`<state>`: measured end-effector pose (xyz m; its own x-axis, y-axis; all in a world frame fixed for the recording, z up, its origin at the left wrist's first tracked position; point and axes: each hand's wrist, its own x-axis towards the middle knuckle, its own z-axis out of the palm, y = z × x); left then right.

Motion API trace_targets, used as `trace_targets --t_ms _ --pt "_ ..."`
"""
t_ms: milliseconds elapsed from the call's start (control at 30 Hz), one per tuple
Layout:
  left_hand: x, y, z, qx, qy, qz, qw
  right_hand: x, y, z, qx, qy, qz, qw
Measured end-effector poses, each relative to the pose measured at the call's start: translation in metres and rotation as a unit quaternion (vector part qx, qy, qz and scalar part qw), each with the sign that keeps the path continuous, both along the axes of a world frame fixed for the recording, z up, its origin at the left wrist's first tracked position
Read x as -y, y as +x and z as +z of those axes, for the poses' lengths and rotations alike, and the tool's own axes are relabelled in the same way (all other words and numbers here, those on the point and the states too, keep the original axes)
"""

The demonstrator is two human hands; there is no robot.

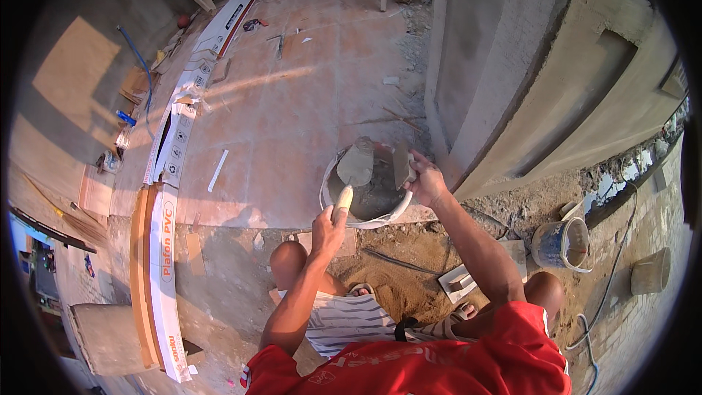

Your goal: The person applies cement to a wall using a trowel and a bucket. They repeatedly scoop cement and smooth it onto the wall surface.

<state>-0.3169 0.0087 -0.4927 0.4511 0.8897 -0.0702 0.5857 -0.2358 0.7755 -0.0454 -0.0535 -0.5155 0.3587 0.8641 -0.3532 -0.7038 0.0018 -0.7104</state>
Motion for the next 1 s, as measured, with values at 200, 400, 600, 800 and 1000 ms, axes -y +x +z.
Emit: trace_targets --t_ms 200,400,600,800,1000 --pt "0.034 -0.006 -0.017 0.139 0.084 0.031 0.986 -0.016 -0.063 0.025 -0.169 0.114 -0.067 0.977" --pt "0.038 0.000 -0.024 0.147 0.147 0.007 0.978 -0.027 -0.084 0.028 -0.303 0.139 -0.080 0.939" --pt "0.033 0.000 -0.050 0.140 0.166 0.007 0.976 -0.022 -0.086 0.047 -0.346 0.229 -0.066 0.907" --pt "0.032 0.003 -0.045 0.128 0.219 0.024 0.967 -0.016 -0.078 0.054 -0.358 0.269 -0.072 0.891" --pt "0.035 -0.005 -0.034 0.104 0.180 0.023 0.978 0.013 -0.051 0.087 -0.334 0.350 -0.070 0.872"
